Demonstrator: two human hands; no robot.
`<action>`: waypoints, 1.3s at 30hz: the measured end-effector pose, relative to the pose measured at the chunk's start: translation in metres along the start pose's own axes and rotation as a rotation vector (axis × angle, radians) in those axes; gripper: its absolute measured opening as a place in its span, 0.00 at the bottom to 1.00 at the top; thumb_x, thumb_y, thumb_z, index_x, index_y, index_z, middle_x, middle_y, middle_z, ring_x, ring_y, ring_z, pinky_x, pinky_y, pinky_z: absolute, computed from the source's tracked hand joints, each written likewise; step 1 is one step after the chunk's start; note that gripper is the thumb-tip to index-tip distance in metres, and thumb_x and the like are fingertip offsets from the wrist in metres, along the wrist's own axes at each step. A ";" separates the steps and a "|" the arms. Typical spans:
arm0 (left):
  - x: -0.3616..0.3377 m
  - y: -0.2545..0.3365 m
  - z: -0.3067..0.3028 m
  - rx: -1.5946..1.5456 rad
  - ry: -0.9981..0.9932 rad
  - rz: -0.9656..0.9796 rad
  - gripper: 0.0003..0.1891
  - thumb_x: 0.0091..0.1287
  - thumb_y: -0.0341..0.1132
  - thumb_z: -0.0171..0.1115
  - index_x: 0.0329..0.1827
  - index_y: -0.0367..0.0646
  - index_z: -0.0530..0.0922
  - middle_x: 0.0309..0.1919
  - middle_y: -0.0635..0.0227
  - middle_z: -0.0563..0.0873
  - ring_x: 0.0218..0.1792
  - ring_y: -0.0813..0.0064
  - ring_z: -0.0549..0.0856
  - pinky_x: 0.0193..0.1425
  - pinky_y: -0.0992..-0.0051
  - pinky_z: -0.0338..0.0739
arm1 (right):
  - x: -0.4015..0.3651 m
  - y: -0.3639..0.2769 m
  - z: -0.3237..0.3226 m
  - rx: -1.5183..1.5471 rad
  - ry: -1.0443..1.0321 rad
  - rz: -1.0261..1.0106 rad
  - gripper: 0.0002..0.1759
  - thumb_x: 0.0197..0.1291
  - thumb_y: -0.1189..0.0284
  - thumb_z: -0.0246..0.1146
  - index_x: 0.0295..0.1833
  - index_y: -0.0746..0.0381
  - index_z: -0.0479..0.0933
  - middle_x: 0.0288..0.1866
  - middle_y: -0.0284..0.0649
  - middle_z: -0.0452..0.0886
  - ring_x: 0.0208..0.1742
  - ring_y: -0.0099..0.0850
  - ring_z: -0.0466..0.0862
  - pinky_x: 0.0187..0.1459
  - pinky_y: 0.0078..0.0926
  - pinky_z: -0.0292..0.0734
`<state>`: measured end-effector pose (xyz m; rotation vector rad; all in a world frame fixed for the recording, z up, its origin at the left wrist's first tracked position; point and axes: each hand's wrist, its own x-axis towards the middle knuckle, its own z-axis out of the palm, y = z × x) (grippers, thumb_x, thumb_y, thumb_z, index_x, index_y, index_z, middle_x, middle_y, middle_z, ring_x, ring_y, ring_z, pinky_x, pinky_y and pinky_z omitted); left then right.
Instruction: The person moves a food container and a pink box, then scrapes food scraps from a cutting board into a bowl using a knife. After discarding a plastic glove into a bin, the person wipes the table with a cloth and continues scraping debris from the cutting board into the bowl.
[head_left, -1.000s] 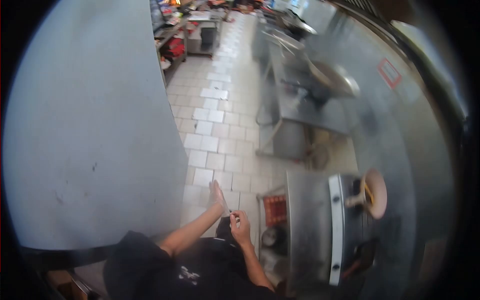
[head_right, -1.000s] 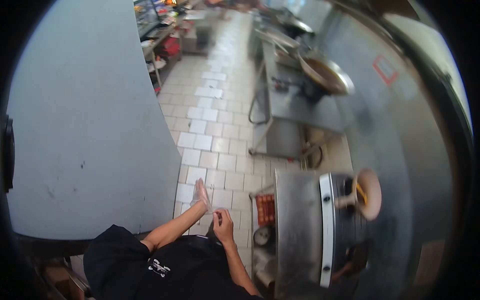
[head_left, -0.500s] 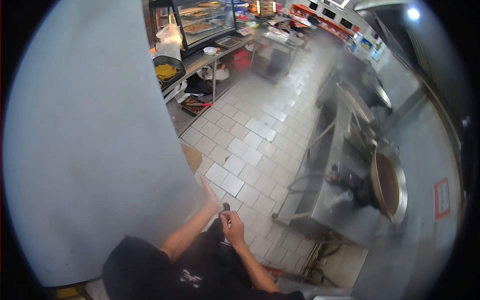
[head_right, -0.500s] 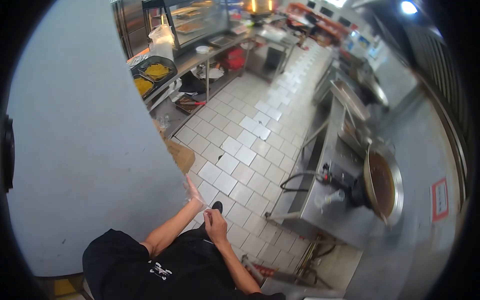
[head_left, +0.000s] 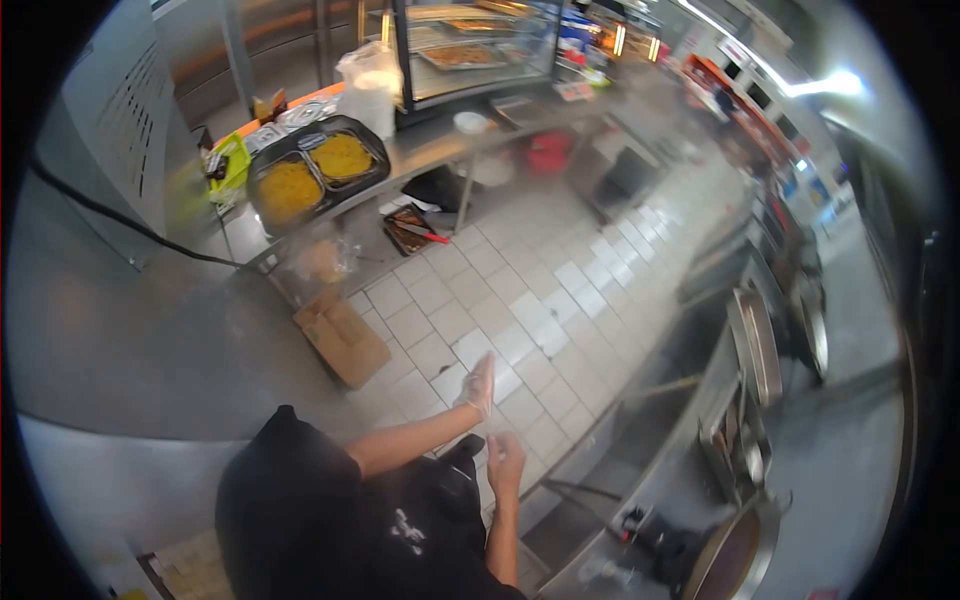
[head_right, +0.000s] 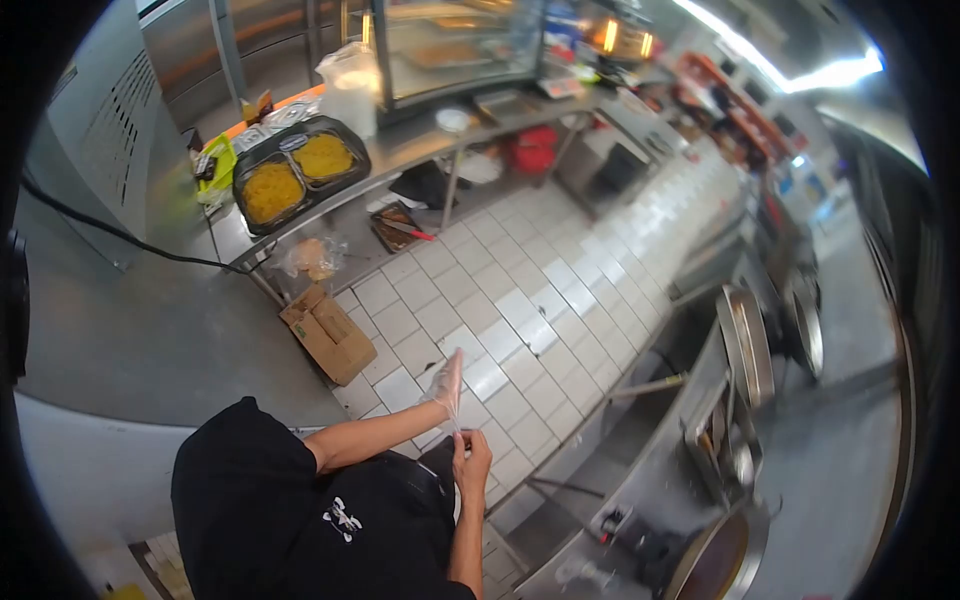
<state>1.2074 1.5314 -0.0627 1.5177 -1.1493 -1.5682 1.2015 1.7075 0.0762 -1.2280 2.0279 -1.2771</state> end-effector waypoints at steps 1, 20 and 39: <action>0.008 0.034 0.000 0.003 -0.159 0.132 0.37 0.68 0.65 0.43 0.65 0.40 0.68 0.59 0.52 0.78 0.60 0.53 0.76 0.62 0.61 0.69 | 0.017 0.009 -0.003 0.050 -0.043 0.098 0.09 0.61 0.70 0.64 0.37 0.67 0.78 0.29 0.43 0.81 0.31 0.32 0.81 0.35 0.29 0.75; 0.403 0.254 -0.020 0.078 0.243 0.313 0.15 0.65 0.43 0.61 0.42 0.38 0.83 0.36 0.68 0.85 0.27 0.79 0.82 0.34 0.77 0.75 | 0.461 0.367 -0.083 -0.110 -0.553 0.874 0.20 0.65 0.56 0.60 0.50 0.61 0.74 0.38 0.42 0.84 0.34 0.33 0.85 0.31 0.32 0.80; 0.650 0.354 0.078 0.386 0.763 0.535 0.13 0.67 0.42 0.58 0.45 0.41 0.80 0.52 0.52 0.78 0.52 0.51 0.77 0.59 0.57 0.69 | 0.645 0.302 -0.090 0.111 -0.232 0.763 0.18 0.67 0.60 0.56 0.49 0.64 0.79 0.40 0.45 0.83 0.44 0.25 0.82 0.41 0.25 0.78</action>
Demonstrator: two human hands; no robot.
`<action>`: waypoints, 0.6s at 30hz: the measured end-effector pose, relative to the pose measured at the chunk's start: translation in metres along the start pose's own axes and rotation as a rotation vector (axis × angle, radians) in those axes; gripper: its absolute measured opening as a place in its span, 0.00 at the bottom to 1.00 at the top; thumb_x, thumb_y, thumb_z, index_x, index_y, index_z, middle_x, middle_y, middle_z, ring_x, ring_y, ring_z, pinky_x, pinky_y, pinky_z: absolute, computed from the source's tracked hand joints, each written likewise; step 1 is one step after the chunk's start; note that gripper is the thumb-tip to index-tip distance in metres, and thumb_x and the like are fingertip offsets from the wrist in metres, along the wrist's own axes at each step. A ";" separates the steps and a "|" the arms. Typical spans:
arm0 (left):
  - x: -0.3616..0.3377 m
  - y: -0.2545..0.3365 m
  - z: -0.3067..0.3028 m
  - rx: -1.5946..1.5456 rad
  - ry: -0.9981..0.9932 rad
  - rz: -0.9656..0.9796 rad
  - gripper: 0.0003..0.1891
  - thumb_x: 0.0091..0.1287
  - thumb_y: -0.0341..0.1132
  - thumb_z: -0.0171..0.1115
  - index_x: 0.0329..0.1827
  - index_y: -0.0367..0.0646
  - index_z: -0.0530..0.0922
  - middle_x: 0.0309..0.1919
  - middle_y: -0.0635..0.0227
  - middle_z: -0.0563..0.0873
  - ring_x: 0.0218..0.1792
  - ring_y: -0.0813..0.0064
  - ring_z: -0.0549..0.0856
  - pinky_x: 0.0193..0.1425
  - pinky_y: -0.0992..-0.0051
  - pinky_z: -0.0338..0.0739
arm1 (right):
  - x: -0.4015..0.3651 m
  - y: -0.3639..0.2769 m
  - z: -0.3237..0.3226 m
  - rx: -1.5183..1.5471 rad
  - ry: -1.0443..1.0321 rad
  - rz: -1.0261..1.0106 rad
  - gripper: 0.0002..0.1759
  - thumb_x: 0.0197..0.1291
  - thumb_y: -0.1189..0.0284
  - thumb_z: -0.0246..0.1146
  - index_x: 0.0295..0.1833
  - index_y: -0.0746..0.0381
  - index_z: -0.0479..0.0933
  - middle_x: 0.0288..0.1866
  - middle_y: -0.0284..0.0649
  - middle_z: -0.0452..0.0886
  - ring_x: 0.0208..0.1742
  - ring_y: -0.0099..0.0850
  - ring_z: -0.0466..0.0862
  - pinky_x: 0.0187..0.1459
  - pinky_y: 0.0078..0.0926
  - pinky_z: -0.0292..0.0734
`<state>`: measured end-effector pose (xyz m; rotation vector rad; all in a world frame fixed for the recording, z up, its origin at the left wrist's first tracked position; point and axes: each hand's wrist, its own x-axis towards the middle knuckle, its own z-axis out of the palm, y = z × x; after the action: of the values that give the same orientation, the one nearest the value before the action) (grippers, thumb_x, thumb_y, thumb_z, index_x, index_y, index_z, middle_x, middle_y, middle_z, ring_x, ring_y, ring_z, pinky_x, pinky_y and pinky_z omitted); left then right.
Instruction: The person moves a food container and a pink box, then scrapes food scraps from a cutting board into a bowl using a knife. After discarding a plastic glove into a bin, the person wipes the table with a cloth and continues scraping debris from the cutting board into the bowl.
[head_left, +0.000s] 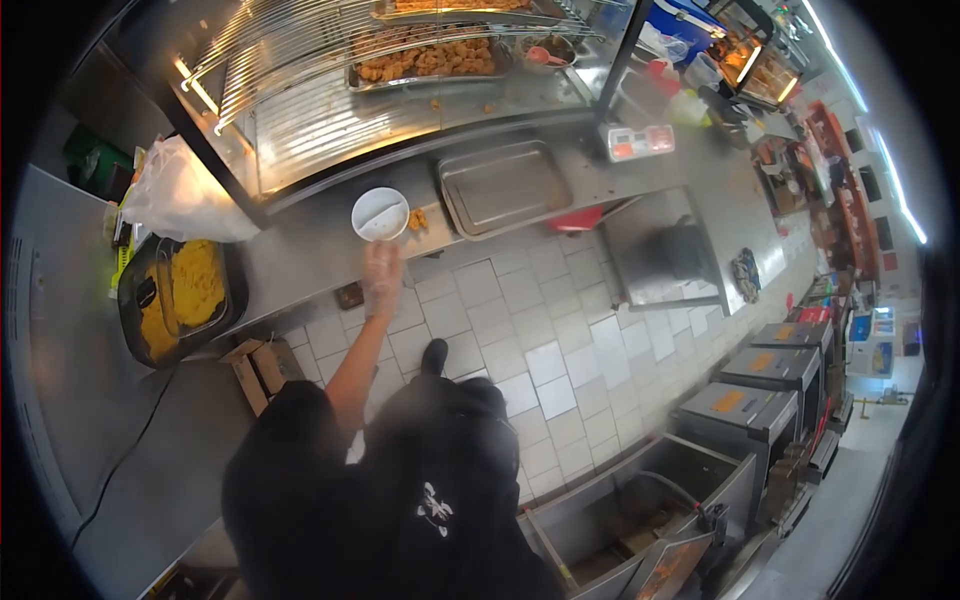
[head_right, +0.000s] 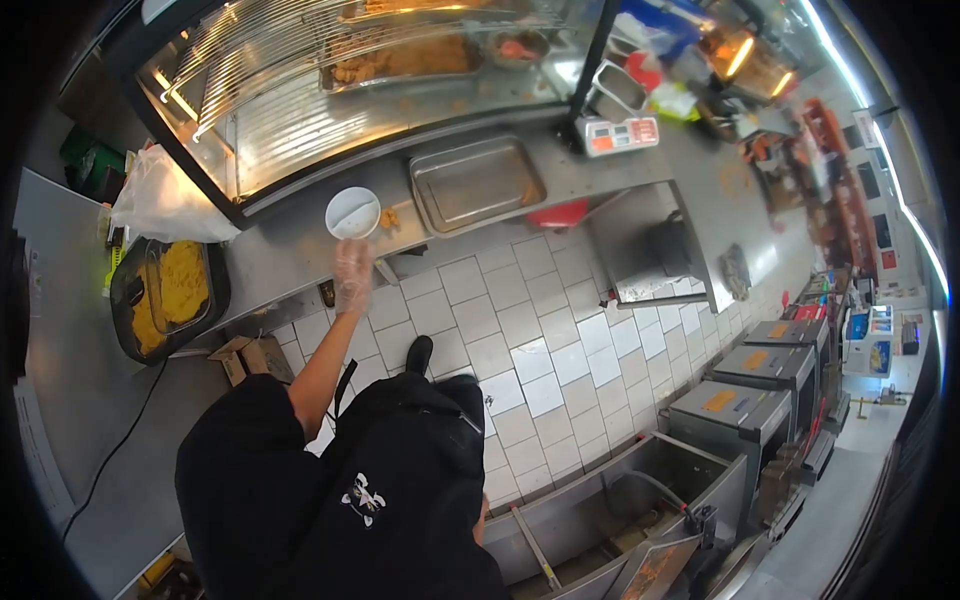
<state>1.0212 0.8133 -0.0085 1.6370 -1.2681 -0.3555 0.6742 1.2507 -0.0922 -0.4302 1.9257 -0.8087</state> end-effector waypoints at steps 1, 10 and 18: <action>0.004 0.005 0.004 0.108 -0.106 0.200 0.12 0.66 0.40 0.59 0.43 0.40 0.78 0.58 0.50 0.73 0.50 0.49 0.78 0.59 0.58 0.71 | 0.013 -0.010 0.000 -0.015 -0.022 0.002 0.18 0.68 0.60 0.56 0.49 0.64 0.79 0.40 0.45 0.83 0.44 0.25 0.82 0.42 0.26 0.78; 0.068 0.021 0.058 0.602 -0.438 0.066 0.12 0.68 0.37 0.54 0.50 0.42 0.73 0.60 0.50 0.73 0.49 0.48 0.80 0.53 0.59 0.77 | 0.165 -0.129 -0.029 -0.109 -0.140 -0.021 0.18 0.68 0.60 0.55 0.51 0.63 0.78 0.44 0.46 0.83 0.45 0.28 0.82 0.44 0.28 0.78; 0.088 0.095 0.098 0.450 -0.116 0.101 0.14 0.68 0.40 0.56 0.49 0.39 0.75 0.44 0.50 0.78 0.51 0.47 0.77 0.54 0.58 0.71 | 0.339 -0.238 -0.092 0.243 -0.079 0.093 0.15 0.68 0.61 0.56 0.54 0.58 0.72 0.44 0.41 0.82 0.41 0.34 0.84 0.37 0.29 0.79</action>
<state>0.9328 0.6913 0.0529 1.9370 -1.5956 -0.1061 0.4234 0.9091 -0.1176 -0.2200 1.7351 -0.9375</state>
